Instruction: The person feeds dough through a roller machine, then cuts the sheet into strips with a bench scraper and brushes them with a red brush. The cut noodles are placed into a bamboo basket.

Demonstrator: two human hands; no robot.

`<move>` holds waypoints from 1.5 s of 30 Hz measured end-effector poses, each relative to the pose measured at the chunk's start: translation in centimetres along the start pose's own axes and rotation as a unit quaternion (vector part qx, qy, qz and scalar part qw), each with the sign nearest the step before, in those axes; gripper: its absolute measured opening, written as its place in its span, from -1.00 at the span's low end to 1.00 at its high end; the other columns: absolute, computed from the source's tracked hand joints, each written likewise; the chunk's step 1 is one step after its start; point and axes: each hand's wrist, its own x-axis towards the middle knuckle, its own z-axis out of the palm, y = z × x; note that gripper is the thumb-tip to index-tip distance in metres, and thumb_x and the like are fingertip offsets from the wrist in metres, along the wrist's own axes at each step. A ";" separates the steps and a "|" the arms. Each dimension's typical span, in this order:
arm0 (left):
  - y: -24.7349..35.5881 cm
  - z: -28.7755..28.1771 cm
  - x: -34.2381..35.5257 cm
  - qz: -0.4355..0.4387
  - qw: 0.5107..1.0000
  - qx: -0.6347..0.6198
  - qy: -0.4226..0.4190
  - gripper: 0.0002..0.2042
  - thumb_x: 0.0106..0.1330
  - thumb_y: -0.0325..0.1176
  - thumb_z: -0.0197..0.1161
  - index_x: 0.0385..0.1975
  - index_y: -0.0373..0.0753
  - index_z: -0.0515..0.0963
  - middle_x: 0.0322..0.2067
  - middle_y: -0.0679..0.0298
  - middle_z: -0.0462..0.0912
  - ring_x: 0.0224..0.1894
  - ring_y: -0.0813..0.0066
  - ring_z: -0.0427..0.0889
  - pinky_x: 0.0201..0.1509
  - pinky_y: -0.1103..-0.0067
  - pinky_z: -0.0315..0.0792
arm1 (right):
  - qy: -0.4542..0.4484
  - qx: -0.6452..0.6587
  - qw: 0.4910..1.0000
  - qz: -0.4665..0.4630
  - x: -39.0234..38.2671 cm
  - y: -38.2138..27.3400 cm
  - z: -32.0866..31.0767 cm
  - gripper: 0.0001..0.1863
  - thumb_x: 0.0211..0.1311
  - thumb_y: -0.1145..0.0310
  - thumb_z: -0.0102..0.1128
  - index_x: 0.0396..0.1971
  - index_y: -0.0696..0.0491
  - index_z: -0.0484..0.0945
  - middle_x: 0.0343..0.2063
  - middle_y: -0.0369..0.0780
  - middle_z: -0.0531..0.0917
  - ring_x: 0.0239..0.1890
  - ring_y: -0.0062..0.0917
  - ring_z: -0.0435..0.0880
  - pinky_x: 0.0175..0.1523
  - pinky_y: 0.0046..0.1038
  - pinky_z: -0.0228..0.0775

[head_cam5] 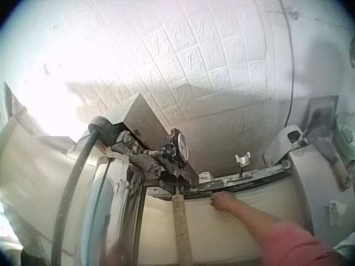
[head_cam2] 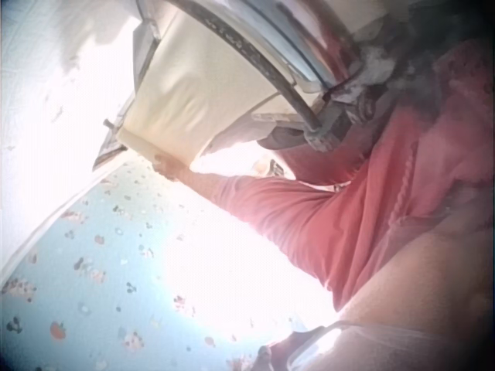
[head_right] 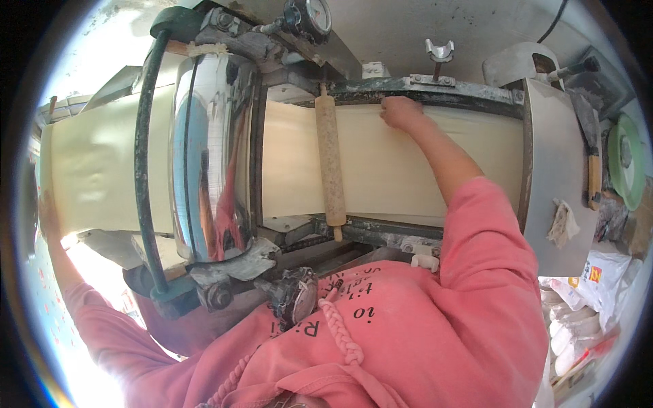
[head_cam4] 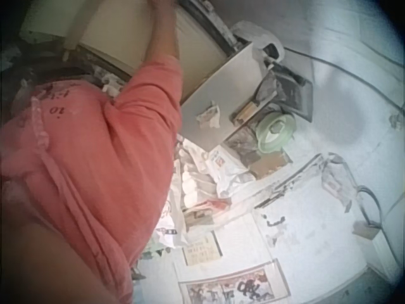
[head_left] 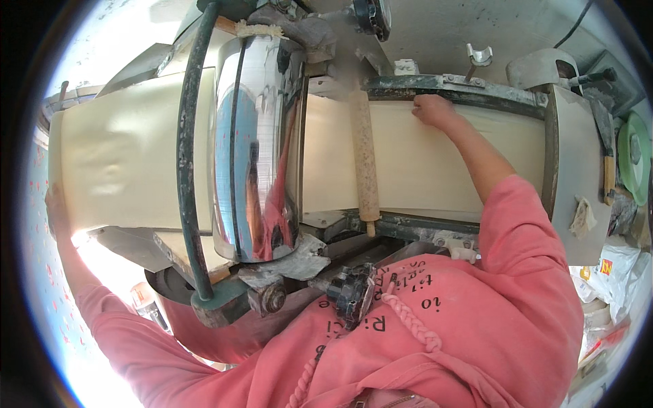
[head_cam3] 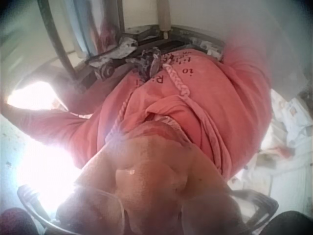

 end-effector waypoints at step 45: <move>1.1 2.8 -1.8 0.046 0.904 0.348 0.246 -0.31 0.13 0.34 -0.14 0.18 0.03 0.26 0.16 0.05 0.25 0.22 -0.05 0.18 0.23 0.05 0.01 | -0.024 0.013 1.000 -0.014 0.8 -2.1 0.3 -0.65 0.08 0.09 0.08 -0.17 -0.07 0.55 -0.09 -0.23 0.57 0.00 -0.28 0.50 0.01 -0.11 0.32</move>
